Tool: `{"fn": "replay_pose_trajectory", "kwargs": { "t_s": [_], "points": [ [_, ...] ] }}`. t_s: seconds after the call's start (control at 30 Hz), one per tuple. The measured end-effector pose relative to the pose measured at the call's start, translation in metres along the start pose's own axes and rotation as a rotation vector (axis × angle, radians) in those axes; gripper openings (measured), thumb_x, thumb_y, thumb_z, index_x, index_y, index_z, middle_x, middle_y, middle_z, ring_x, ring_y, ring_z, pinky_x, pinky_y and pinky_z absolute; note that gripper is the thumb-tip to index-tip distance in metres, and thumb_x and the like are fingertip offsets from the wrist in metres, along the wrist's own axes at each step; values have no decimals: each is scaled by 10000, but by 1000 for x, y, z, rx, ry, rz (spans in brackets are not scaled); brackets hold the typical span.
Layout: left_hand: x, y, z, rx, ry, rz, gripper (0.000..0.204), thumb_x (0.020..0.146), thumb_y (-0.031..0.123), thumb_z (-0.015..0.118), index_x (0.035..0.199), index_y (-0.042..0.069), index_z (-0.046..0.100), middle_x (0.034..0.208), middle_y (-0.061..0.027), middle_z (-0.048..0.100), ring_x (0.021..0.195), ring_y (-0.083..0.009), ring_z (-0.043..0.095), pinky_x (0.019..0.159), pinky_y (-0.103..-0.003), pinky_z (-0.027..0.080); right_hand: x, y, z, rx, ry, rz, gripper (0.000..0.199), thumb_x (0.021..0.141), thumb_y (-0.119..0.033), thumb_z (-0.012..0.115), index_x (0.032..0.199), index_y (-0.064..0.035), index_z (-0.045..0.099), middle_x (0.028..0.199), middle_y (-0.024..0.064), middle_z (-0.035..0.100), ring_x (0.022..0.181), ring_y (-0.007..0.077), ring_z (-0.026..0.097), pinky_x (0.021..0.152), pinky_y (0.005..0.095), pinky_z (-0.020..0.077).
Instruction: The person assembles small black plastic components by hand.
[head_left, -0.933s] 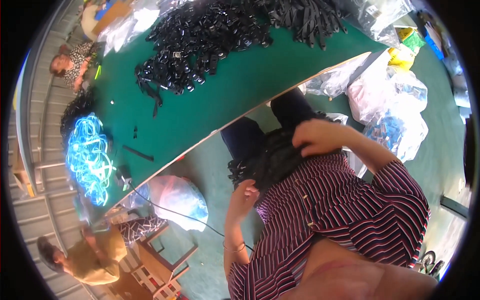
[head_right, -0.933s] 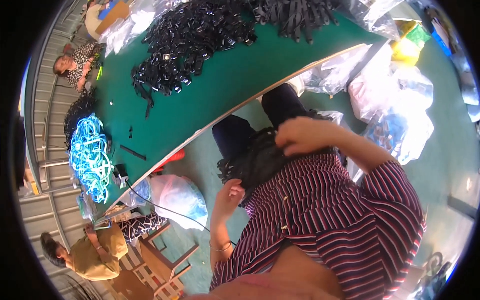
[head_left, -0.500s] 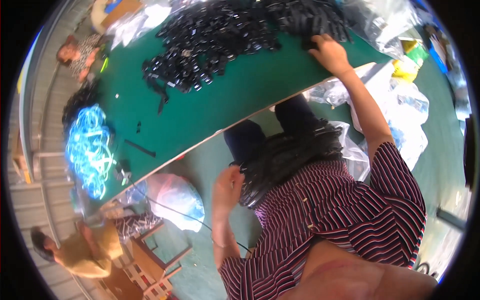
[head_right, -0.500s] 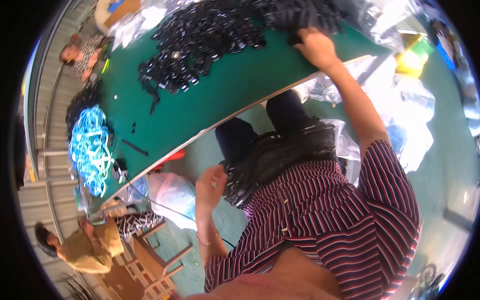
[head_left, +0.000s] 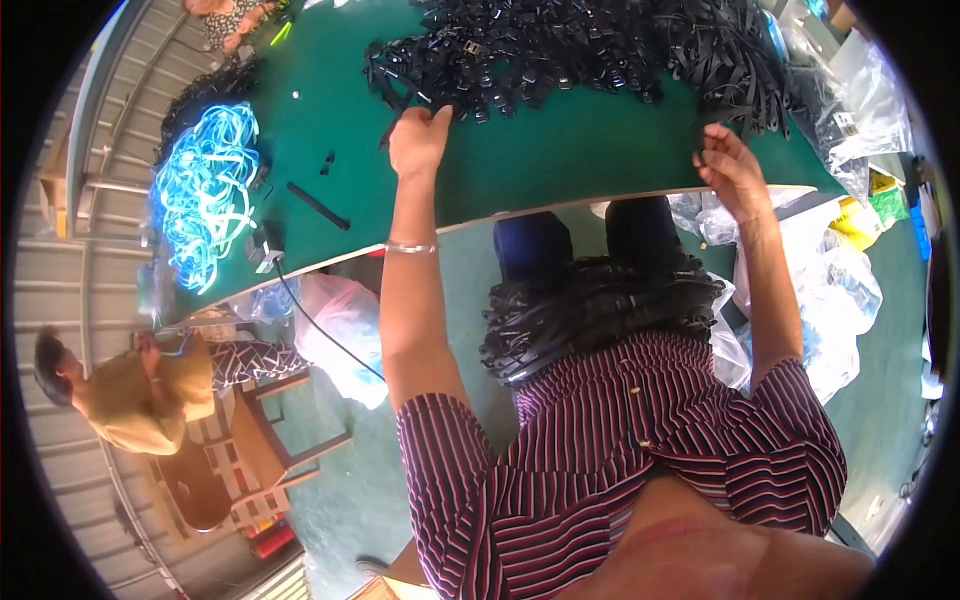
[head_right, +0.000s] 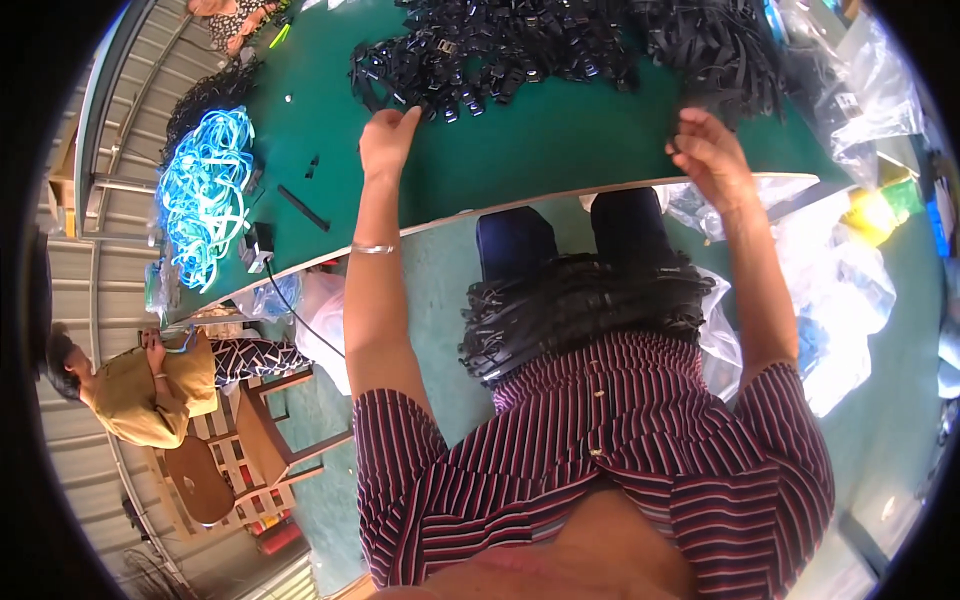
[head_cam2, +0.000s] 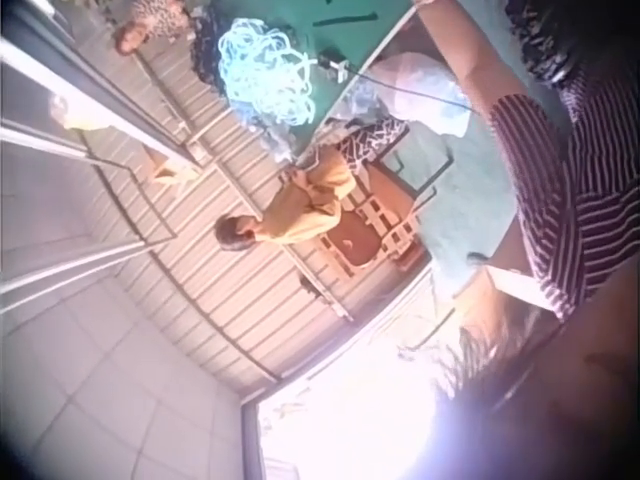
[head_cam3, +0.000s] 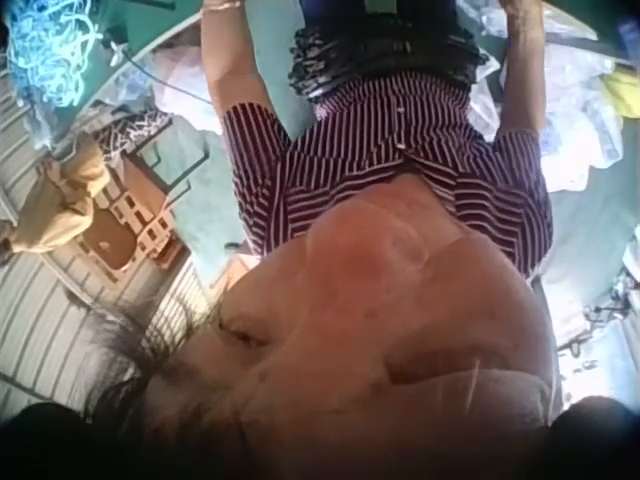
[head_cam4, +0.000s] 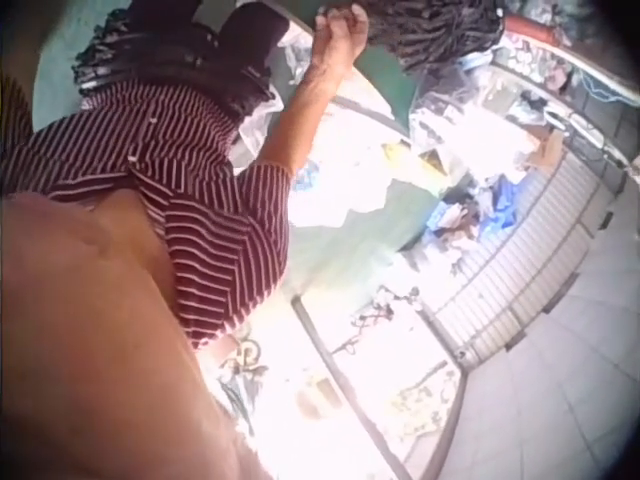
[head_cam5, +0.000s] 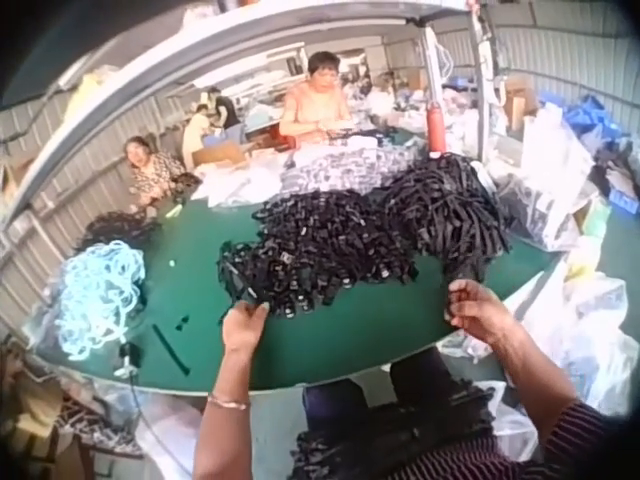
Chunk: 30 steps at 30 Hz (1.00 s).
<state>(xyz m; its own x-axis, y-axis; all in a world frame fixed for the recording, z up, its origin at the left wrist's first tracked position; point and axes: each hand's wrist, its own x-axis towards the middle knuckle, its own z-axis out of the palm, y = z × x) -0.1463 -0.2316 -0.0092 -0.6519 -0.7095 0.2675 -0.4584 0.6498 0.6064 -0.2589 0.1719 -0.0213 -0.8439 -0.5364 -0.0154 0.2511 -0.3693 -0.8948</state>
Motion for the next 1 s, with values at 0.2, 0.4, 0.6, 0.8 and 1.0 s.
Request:
{"fn": "replay_pose_trajectory", "kwargs": {
  "t_s": [0.2,0.4,0.6,0.8,1.0],
  "points": [
    [15,15,14,135,-79,-148,360,664,273,676,972,90,640,959,-93,652,927,-249,617,800,-353,485,-14,29,40,275,-95,144,406,776,18,586,1148,19,422,955,88,540,791,182,599,655,223,517],
    [25,27,21,172,-109,-378,289,596,212,660,850,73,675,905,-105,661,852,-245,636,752,-331,488,-13,33,62,330,-131,193,389,795,11,572,1156,15,429,1013,102,570,811,171,601,689,233,519],
    [18,13,1,-463,-80,-417,237,705,109,619,927,28,600,818,-93,616,697,-175,566,603,-285,432,-17,48,72,369,-234,311,374,828,-52,563,1176,4,438,1012,95,589,823,145,590,730,233,487],
    [-47,9,-17,-1504,-181,-355,108,814,9,554,888,73,509,724,-74,582,580,-130,536,488,-235,406,-16,62,108,349,-305,355,380,844,-79,548,1196,17,443,951,50,579,800,120,555,704,220,459],
    [-144,39,-15,-1356,-396,-314,102,854,86,543,950,56,522,865,-80,612,727,-144,586,622,-259,472,-10,85,145,108,-361,255,345,836,-92,551,1162,-3,481,941,50,575,777,130,555,674,224,451]
  ]
}}
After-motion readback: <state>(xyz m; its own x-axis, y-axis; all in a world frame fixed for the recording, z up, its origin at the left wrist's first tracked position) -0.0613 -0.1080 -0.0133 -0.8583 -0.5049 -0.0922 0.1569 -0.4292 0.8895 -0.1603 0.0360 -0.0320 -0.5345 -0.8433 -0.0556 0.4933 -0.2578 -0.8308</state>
